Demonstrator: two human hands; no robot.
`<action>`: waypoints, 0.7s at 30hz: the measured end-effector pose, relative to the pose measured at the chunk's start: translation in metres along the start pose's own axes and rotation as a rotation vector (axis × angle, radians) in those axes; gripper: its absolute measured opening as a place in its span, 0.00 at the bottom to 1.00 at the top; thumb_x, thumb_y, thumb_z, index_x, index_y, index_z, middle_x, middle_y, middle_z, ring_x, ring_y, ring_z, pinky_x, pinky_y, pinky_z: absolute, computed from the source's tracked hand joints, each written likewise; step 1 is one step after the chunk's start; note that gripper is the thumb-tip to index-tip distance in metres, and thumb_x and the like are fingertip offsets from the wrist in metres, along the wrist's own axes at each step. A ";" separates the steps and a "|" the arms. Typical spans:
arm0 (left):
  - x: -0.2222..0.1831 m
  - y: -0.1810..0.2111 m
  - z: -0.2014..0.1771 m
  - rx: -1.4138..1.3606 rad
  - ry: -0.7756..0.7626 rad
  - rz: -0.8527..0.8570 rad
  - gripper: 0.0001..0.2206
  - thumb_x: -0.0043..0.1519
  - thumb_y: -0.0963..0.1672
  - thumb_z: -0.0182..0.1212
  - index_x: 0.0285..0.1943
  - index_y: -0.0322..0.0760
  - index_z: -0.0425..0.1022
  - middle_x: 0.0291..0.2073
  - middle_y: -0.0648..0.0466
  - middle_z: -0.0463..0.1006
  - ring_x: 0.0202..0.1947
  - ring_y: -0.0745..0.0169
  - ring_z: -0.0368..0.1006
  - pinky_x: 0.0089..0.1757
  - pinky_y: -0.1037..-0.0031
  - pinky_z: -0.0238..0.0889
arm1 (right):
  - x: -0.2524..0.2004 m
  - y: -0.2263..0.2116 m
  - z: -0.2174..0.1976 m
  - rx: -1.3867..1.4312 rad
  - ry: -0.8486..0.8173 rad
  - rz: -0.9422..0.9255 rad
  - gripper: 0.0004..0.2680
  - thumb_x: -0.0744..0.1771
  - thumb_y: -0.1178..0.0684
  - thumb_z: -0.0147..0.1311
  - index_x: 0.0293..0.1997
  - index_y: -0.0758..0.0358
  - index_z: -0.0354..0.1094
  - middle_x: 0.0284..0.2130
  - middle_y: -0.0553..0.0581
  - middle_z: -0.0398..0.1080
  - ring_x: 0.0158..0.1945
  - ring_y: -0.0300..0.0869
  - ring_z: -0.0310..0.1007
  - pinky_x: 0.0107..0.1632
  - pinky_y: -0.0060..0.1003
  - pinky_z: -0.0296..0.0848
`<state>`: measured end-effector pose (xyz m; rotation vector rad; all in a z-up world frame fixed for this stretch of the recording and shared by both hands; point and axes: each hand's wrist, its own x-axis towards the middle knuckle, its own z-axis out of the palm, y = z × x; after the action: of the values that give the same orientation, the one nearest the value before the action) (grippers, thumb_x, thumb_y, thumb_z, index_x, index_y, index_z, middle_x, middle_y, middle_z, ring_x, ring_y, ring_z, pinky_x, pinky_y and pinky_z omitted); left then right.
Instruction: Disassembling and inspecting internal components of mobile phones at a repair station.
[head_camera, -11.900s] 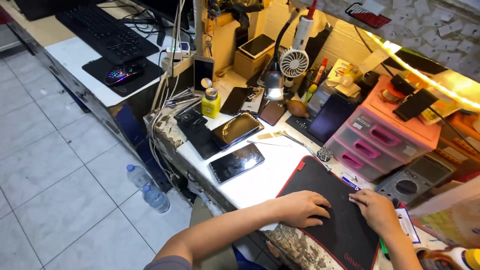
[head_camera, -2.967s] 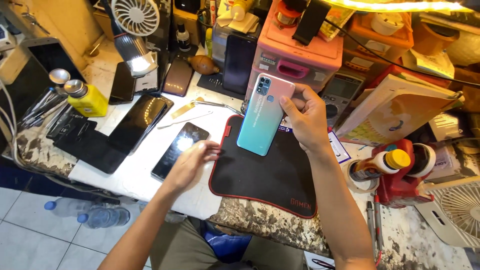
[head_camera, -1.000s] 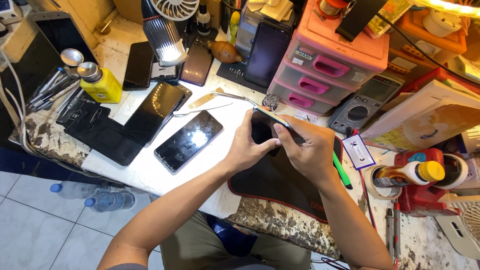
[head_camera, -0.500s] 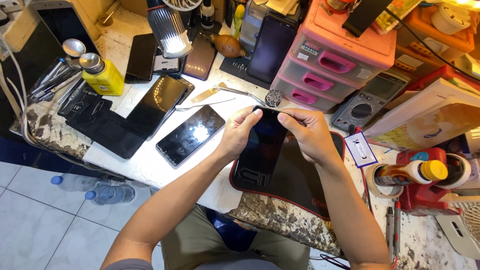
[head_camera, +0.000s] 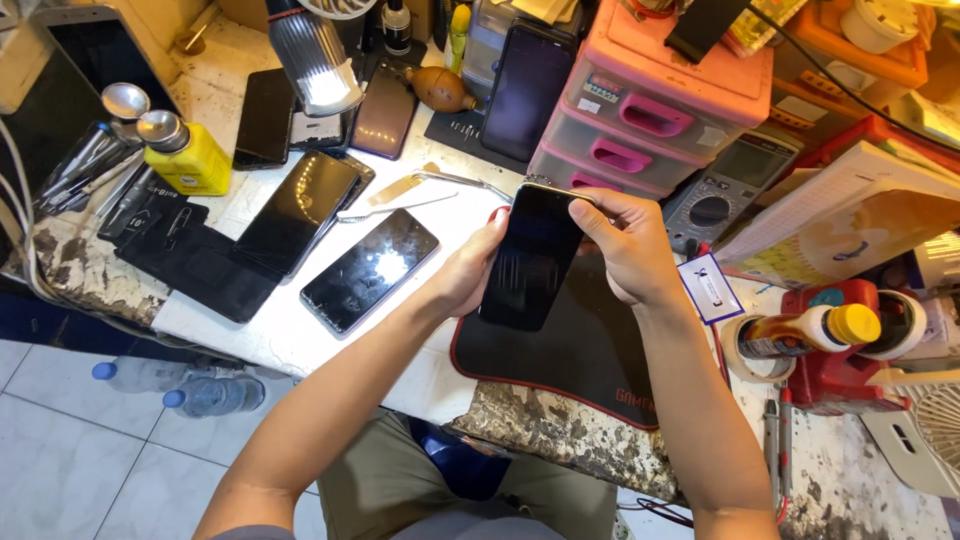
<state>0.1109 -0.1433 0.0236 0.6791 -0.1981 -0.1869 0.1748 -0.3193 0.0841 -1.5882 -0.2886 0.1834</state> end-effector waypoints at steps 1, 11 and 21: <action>-0.009 0.015 0.023 -0.116 -0.085 -0.124 0.27 0.75 0.56 0.44 0.69 0.32 0.70 0.59 0.39 0.76 0.59 0.47 0.74 0.58 0.49 0.66 | 0.003 0.006 -0.006 0.008 0.001 0.002 0.05 0.69 0.56 0.59 0.47 0.62 0.79 0.31 0.53 0.76 0.31 0.35 0.76 0.34 0.32 0.82; 0.002 0.002 -0.007 -0.211 -0.243 -0.205 0.31 0.73 0.58 0.37 0.70 0.33 0.69 0.54 0.31 0.78 0.55 0.36 0.77 0.56 0.42 0.68 | 0.004 -0.011 -0.003 0.078 -0.024 -0.036 0.06 0.70 0.58 0.55 0.45 0.69 0.78 0.31 0.56 0.77 0.35 0.33 0.75 0.43 0.36 0.81; -0.001 -0.001 -0.009 -0.247 -0.228 -0.202 0.29 0.74 0.57 0.38 0.72 0.34 0.66 0.57 0.32 0.76 0.56 0.35 0.75 0.57 0.38 0.66 | -0.002 -0.016 -0.003 -0.017 -0.134 -0.115 0.12 0.64 0.60 0.63 0.52 0.68 0.75 0.35 0.57 0.76 0.39 0.34 0.73 0.43 0.33 0.77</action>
<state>0.1121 -0.1389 0.0162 0.4300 -0.3193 -0.4755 0.1727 -0.3226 0.1002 -1.5740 -0.4860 0.1992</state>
